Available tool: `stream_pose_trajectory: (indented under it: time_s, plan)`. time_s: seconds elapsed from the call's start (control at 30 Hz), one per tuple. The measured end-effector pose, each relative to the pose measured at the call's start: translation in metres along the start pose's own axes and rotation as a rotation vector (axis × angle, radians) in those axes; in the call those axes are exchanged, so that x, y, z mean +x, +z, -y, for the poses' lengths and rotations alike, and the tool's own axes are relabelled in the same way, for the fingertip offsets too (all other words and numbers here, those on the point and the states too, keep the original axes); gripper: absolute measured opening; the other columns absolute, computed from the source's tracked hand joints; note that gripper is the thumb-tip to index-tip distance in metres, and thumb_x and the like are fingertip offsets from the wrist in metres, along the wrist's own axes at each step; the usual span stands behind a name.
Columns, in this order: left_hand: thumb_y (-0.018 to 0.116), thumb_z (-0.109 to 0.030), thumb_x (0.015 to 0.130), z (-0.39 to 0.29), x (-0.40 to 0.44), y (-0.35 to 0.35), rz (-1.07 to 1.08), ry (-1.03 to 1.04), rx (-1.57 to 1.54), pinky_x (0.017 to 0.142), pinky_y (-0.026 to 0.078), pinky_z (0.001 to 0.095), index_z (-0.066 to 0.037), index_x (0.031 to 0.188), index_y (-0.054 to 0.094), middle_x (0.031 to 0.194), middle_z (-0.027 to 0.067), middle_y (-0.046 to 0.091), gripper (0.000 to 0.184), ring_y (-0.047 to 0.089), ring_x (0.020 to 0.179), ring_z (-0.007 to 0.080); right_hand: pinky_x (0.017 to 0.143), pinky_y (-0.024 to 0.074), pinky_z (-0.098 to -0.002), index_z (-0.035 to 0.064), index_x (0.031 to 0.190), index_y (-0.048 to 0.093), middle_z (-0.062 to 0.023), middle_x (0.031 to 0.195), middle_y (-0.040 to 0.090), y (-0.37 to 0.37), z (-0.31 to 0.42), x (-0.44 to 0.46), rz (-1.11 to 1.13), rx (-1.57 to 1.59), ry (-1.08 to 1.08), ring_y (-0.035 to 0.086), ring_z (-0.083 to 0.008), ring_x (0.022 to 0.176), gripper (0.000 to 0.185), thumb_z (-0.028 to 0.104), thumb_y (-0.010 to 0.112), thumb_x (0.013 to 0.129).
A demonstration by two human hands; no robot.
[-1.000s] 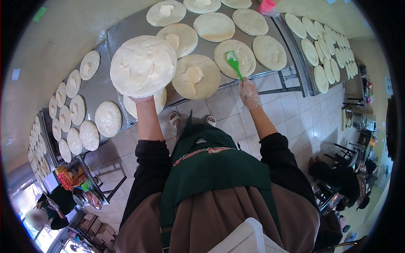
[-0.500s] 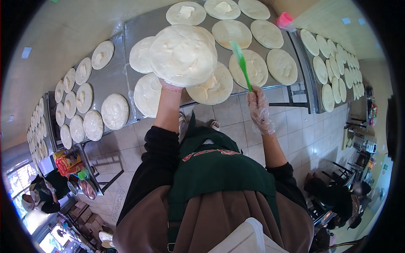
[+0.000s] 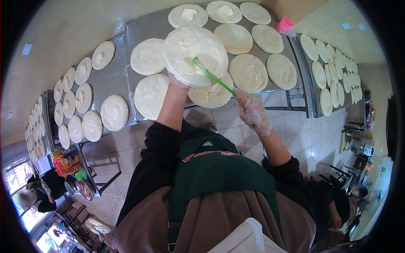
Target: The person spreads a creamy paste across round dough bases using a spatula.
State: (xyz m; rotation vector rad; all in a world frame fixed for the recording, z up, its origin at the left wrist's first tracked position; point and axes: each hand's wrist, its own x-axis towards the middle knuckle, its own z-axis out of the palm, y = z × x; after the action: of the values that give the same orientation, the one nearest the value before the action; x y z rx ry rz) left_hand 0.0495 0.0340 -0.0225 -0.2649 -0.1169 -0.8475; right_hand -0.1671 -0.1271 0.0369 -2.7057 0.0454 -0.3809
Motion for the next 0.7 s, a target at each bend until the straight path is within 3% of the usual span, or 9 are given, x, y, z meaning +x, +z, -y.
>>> stream_pose_trajectory:
  time_s: [0.03,0.1,0.13,0.2,0.3,0.47,0.6,0.7]
  plan:
    - [0.037,-0.049,0.092,0.003,0.001,0.006,0.000,0.000,-0.001,0.099,0.040,0.0487,-0.011,0.134,0.041,0.133,0.0122,0.048,0.057,0.047,0.120,0.0315,0.054,0.0488,-0.0420,0.0105,0.112,0.052,-0.0137,0.077,0.058,0.000,0.001,-0.002,0.031,0.001,-0.023,0.060,-0.0328,0.064,0.023,0.014,0.051,0.090]
    - [0.034,-0.050,0.092,0.011,0.004,0.018,-0.388,0.223,0.533,0.100,0.040,0.0492,-0.012,0.135,0.039,0.134,0.0123,0.046,0.058,0.046,0.121,0.0317,0.054,0.0487,-0.0414,0.0103,0.112,0.053,-0.0133,0.076,0.058,-0.003,0.006,-0.005,0.062,0.002,-0.045,0.060,-0.0325,0.064,0.022,0.014,0.051,0.090]
    - [0.034,-0.050,0.092,0.007,0.004,0.010,-0.389,0.222,0.532,0.100,0.040,0.0492,-0.012,0.135,0.039,0.134,0.0123,0.046,0.058,0.046,0.121,0.0317,0.055,0.0492,-0.0412,0.0100,0.111,0.054,-0.0141,0.079,0.059,-0.006,0.011,-0.005,0.057,0.062,-0.062,0.061,-0.0327,0.066,0.022,0.014,0.051,0.090]
    - [0.031,-0.051,0.093,-0.004,0.004,-0.004,0.015,0.027,0.172,0.101,0.038,0.0501,-0.012,0.136,0.036,0.137,0.0125,0.044,0.059,0.045,0.123,0.0324,0.057,0.0496,-0.0409,0.0096,0.111,0.055,-0.0149,0.081,0.060,-0.010,0.015,-0.006,0.051,0.120,-0.078,0.061,-0.0329,0.067,0.022,0.014,0.052,0.090]
    - [0.029,-0.052,0.093,-0.010,0.005,-0.006,0.000,0.024,0.184,0.102,0.037,0.0511,-0.013,0.138,0.034,0.139,0.0126,0.041,0.060,0.043,0.125,0.0332,0.060,0.0502,-0.0418,0.0082,0.108,0.056,-0.0170,0.085,0.062,-0.016,0.015,-0.003,-0.067,0.250,-0.108,0.062,-0.0347,0.071,0.019,0.014,0.052,0.090]
    - [0.029,-0.051,0.093,-0.004,0.006,0.001,-0.011,-0.019,0.123,0.103,0.035,0.0518,-0.014,0.138,0.035,0.140,0.0126,0.040,0.059,0.041,0.126,0.0334,0.065,0.0499,-0.0423,0.0061,0.105,0.056,-0.0204,0.084,0.062,-0.023,-0.019,0.012,-0.159,0.156,0.203,0.061,-0.0387,0.078,0.017,0.011,0.052,0.090]
    - [0.031,-0.053,0.092,0.000,0.012,0.000,-0.030,0.011,0.089,0.104,0.034,0.0524,-0.014,0.138,0.035,0.140,0.0121,0.040,0.060,0.041,0.126,0.0343,0.066,0.0499,-0.0416,0.0057,0.105,0.056,-0.0217,0.087,0.062,-0.007,-0.024,0.003,-0.076,0.051,0.242,0.061,-0.0390,0.079,0.017,0.010,0.052,0.090]
    - [0.033,-0.055,0.090,0.008,0.016,-0.002,-0.067,0.068,0.095,0.104,0.034,0.0528,-0.014,0.138,0.035,0.141,0.0115,0.040,0.063,0.040,0.127,0.0346,0.066,0.0495,-0.0415,0.0054,0.105,0.056,-0.0210,0.087,0.062,0.000,-0.006,-0.007,-0.027,0.250,0.252,0.062,-0.0384,0.078,0.016,0.008,0.052,0.089]
